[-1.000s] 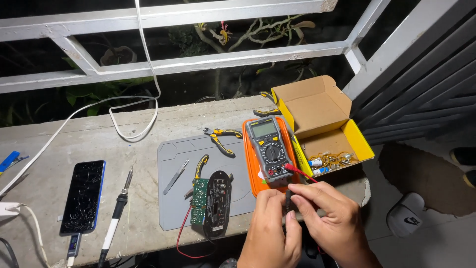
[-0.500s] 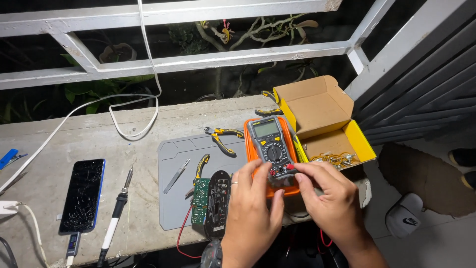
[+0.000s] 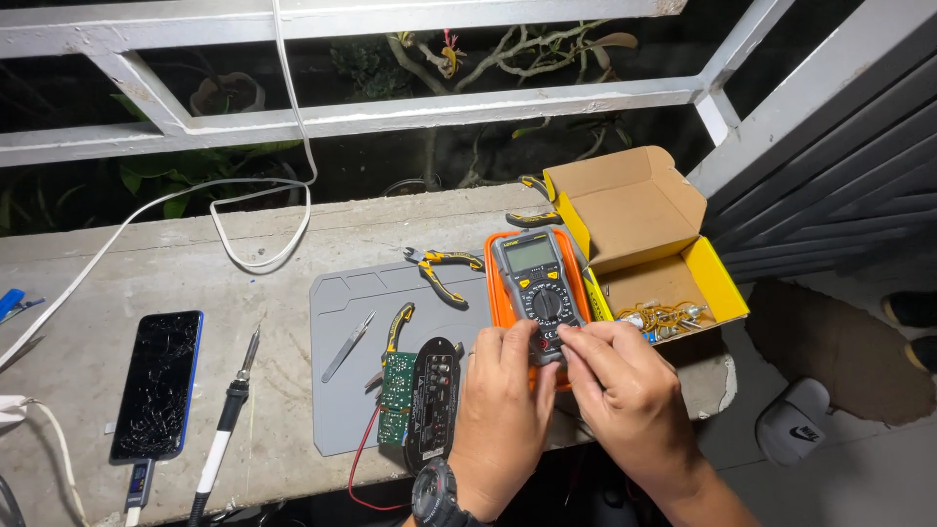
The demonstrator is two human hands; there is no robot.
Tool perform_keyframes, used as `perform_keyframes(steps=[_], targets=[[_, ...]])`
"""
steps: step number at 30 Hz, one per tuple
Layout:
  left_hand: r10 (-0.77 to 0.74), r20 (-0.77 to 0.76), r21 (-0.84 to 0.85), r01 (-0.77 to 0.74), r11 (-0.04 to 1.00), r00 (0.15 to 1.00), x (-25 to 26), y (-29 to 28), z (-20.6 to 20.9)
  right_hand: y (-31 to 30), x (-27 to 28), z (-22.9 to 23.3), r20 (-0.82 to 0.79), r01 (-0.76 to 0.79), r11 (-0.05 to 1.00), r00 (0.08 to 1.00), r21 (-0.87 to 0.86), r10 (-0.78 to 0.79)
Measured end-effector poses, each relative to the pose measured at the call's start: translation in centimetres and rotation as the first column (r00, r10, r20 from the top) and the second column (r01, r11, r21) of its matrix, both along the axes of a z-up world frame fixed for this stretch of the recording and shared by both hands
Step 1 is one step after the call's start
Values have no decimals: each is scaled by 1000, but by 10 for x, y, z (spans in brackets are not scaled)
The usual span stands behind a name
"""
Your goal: The person retrieves a multimeter from a yellow box and connects the test leads to the device. They then use the multimeter probes to test a small electronic component and a circuit board on a workbench.
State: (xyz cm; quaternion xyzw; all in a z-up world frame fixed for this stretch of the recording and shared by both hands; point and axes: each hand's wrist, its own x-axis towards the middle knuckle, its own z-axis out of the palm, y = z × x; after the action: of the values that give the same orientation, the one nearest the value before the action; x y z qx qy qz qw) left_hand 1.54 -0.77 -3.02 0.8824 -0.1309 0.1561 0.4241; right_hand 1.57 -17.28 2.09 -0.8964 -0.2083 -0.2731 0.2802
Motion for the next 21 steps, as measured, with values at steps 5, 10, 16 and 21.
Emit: perform_keyframes(steps=[5,10,16,21], targets=[[-13,13,3,13,1000,1000,1,2,2,-2,2,1,8,37,999,999,6,-37],[2,20,-1,-2,1000,1000,1,2,11,1,4,2,35,37,999,999,-12,-37],[-79,106,-30,83,996,991,8,4,13,-3,3,-7,-7,4,999,1000,-36,-4],[-118,85,-43,122,992,989,11,4,14,-4,2,9,-2,-6,991,1000,-136,6]])
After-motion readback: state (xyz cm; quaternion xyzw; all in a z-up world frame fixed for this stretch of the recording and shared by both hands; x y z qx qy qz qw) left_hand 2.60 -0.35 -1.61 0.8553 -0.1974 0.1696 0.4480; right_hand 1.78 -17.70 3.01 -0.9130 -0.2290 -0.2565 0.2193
